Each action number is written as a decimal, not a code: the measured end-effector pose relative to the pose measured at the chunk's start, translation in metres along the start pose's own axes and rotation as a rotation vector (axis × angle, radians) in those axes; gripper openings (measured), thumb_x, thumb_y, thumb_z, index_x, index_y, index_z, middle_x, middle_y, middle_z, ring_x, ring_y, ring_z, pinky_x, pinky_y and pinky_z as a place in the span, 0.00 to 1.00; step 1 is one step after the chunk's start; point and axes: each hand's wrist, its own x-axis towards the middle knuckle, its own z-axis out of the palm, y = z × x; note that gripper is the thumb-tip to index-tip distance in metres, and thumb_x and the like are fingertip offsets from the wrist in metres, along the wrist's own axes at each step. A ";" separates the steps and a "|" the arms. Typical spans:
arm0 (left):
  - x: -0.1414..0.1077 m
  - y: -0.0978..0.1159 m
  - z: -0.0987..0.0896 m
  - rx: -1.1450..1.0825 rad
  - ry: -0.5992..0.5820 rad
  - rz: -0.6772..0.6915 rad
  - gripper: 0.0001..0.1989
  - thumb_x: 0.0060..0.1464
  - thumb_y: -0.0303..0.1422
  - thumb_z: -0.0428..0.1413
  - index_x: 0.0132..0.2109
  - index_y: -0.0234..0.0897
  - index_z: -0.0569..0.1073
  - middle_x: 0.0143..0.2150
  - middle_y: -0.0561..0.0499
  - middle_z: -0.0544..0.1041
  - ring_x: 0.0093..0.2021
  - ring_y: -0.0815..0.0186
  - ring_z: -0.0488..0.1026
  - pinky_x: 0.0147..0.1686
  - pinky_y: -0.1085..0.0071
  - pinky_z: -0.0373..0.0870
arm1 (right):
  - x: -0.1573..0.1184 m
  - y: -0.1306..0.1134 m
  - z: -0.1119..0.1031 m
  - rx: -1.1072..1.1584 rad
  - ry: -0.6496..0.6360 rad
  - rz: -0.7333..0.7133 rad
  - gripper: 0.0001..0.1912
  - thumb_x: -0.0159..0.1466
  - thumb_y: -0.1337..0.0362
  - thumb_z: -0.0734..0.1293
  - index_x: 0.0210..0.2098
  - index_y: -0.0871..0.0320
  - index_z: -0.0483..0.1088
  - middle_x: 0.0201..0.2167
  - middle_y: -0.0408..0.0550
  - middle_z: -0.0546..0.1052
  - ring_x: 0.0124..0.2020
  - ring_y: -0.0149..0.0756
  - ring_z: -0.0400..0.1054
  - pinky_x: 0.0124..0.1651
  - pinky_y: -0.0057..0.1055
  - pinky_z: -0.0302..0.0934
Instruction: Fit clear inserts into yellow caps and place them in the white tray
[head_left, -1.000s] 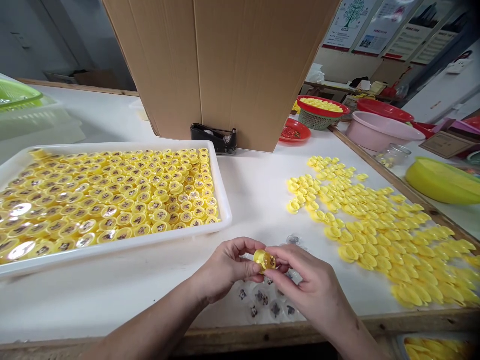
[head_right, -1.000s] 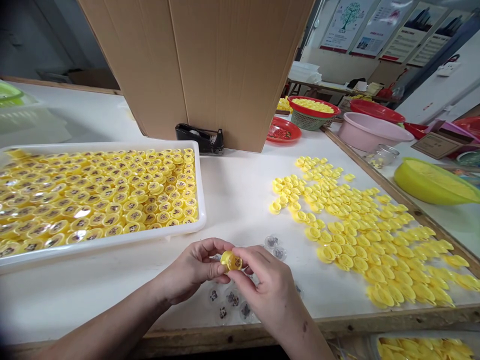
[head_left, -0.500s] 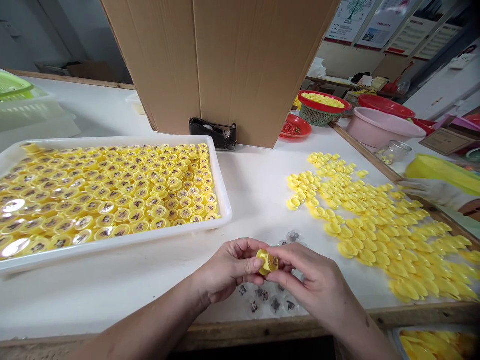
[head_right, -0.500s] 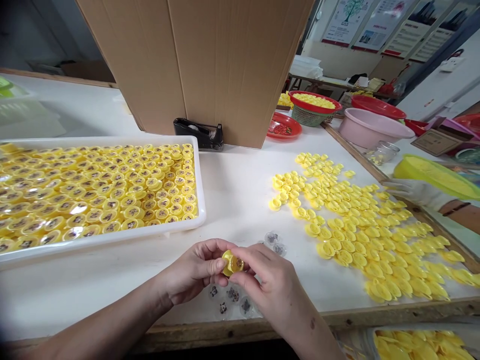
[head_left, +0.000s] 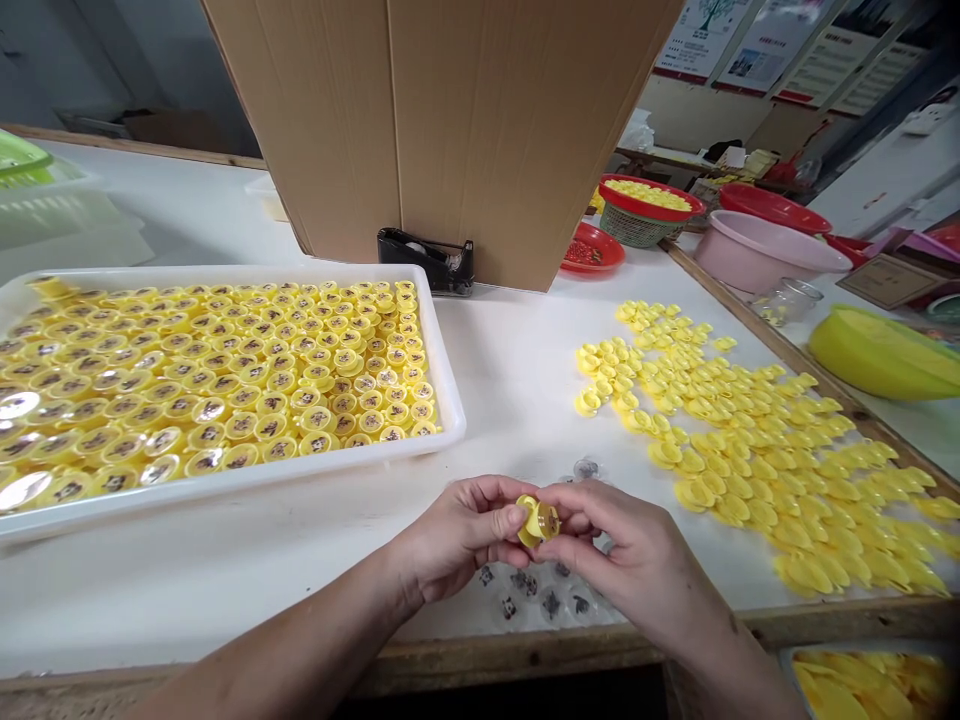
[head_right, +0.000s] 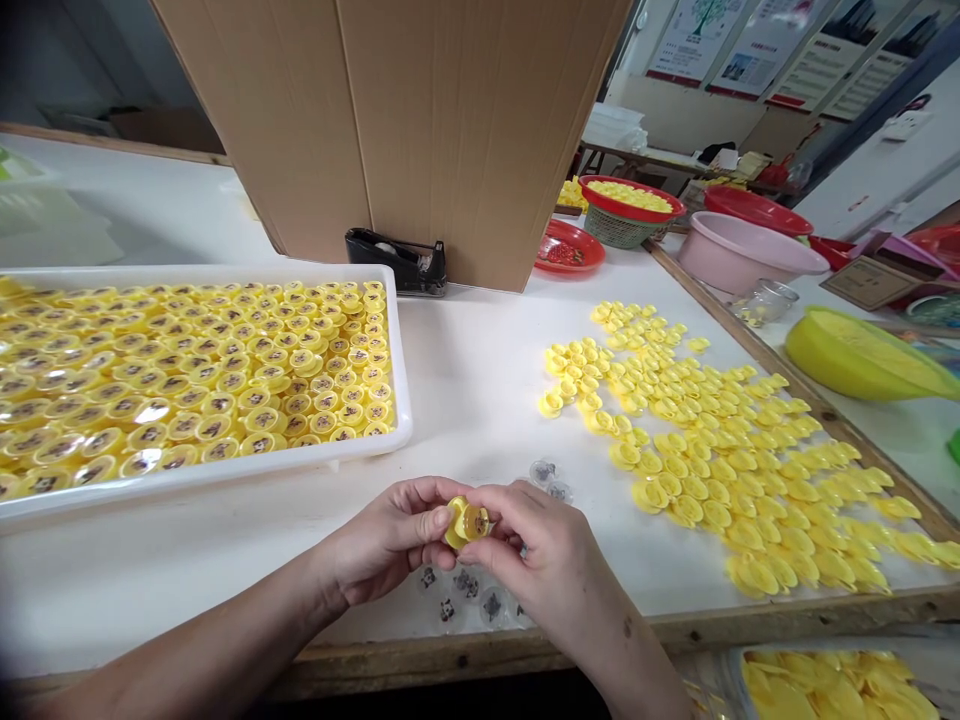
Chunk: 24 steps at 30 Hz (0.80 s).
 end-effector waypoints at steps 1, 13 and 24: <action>0.000 0.000 0.000 -0.001 -0.002 -0.003 0.15 0.49 0.34 0.63 0.44 0.31 0.76 0.38 0.46 0.75 0.32 0.71 0.73 0.30 0.80 0.71 | 0.000 0.000 0.000 -0.001 0.004 0.011 0.16 0.56 0.71 0.69 0.43 0.51 0.71 0.30 0.41 0.74 0.31 0.31 0.71 0.33 0.26 0.67; 0.000 0.000 -0.001 -0.044 0.034 -0.003 0.16 0.46 0.32 0.65 0.44 0.34 0.76 0.39 0.47 0.77 0.34 0.69 0.74 0.32 0.77 0.71 | -0.001 -0.002 0.007 -0.182 0.146 -0.114 0.09 0.59 0.59 0.69 0.36 0.57 0.71 0.25 0.43 0.73 0.25 0.30 0.68 0.27 0.25 0.64; 0.000 0.000 -0.001 -0.014 0.004 0.024 0.14 0.48 0.33 0.64 0.42 0.32 0.75 0.38 0.47 0.76 0.35 0.68 0.75 0.34 0.76 0.72 | -0.005 -0.007 0.002 -0.142 0.020 -0.116 0.23 0.62 0.70 0.64 0.56 0.48 0.64 0.37 0.43 0.76 0.34 0.31 0.72 0.39 0.27 0.68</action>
